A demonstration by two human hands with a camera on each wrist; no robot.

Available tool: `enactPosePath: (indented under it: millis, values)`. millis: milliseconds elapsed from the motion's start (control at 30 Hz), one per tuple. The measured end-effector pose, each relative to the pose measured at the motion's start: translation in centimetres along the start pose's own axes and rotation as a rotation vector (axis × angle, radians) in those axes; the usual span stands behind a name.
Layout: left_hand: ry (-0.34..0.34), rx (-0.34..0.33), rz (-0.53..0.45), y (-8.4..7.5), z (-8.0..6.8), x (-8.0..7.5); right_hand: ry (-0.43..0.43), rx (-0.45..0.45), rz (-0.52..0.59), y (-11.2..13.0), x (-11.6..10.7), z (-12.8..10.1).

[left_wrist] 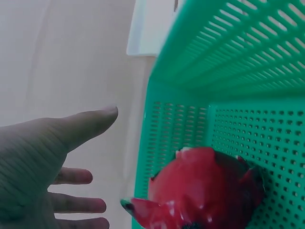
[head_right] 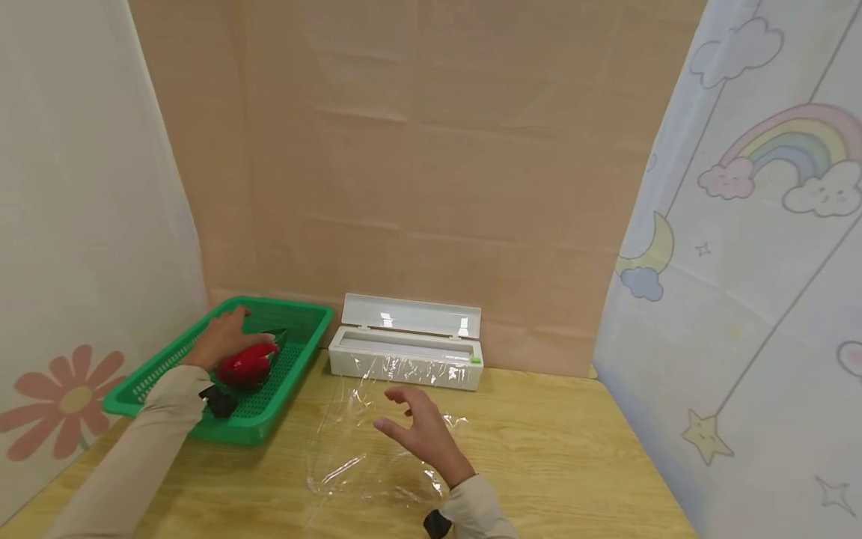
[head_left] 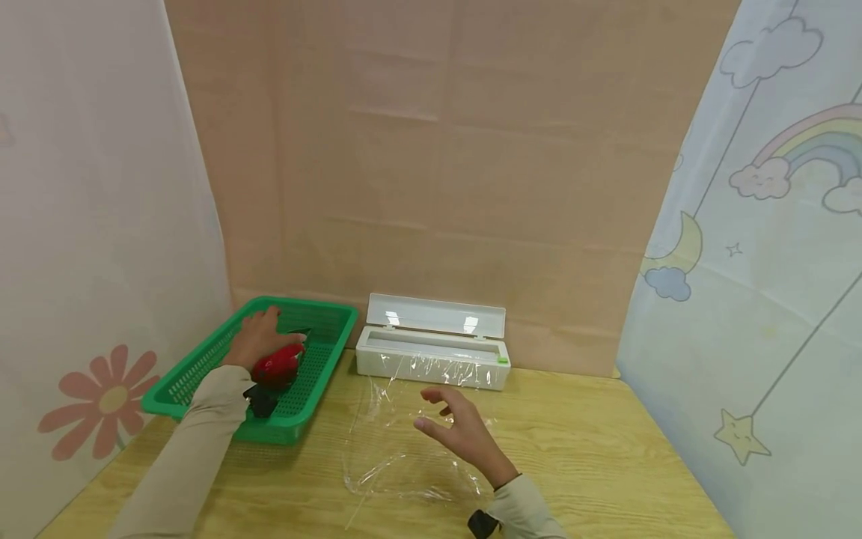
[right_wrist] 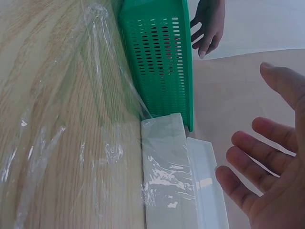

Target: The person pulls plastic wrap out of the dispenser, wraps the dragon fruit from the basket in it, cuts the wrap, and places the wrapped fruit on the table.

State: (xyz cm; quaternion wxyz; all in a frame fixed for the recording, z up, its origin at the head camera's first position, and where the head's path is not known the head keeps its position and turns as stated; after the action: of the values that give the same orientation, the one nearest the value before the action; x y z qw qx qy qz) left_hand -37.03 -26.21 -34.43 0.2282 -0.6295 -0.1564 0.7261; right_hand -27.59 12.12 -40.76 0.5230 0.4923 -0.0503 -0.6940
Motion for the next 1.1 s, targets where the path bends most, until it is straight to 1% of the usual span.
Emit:
enactPosePath:
  millis: [100, 233, 400, 500, 600, 733, 933, 1100]
  values:
    - [0.009, -0.026, 0.006, 0.6, 0.2, 0.4, 0.0, -0.002, -0.001, 0.0, 0.0, 0.0]
    - [0.021, -0.044, 0.01, 1.7, 0.2, 0.8, -0.004, 0.008, -0.004, -0.1, 0.1, 0.0]
    - [0.083, -0.045, -0.001, 2.5, 0.6, 1.3, -0.006, 0.009, 0.003, -0.2, 0.2, 0.1]
    - [0.123, -0.052, -0.01, 2.6, 0.8, 1.5, -0.003, 0.0, 0.003, -0.2, 0.3, 0.2]
    - [0.169, -0.071, -0.028, 2.7, 0.8, 1.5, 0.003, -0.002, -0.002, -0.2, 0.3, 0.4]
    - [0.202, -0.091, -0.048, 3.4, 1.0, 1.6, 0.003, 0.002, -0.001, -0.1, 0.4, 0.7]
    - [0.207, -0.089, -0.054, 4.8, 1.2, 2.4, 0.011, 0.001, 0.005, 0.0, 0.9, 0.9]
    - [0.193, -0.081, -0.091, 5.1, 1.2, 2.7, 0.015, 0.002, 0.003, 0.0, 1.0, 1.1]
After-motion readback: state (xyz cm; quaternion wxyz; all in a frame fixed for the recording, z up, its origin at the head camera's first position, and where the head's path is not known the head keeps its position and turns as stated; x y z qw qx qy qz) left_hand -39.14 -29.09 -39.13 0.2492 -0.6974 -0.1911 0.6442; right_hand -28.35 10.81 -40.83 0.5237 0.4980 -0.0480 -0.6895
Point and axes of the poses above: each hand's wrist, its own z-axis towards the middle knuckle, its own x-axis out of the palm, y = z × x, the point moved 3 cm from there along z, towards the middle knuckle, and after that the axes turned 4 degrees about -z, right-handed, at the moved point
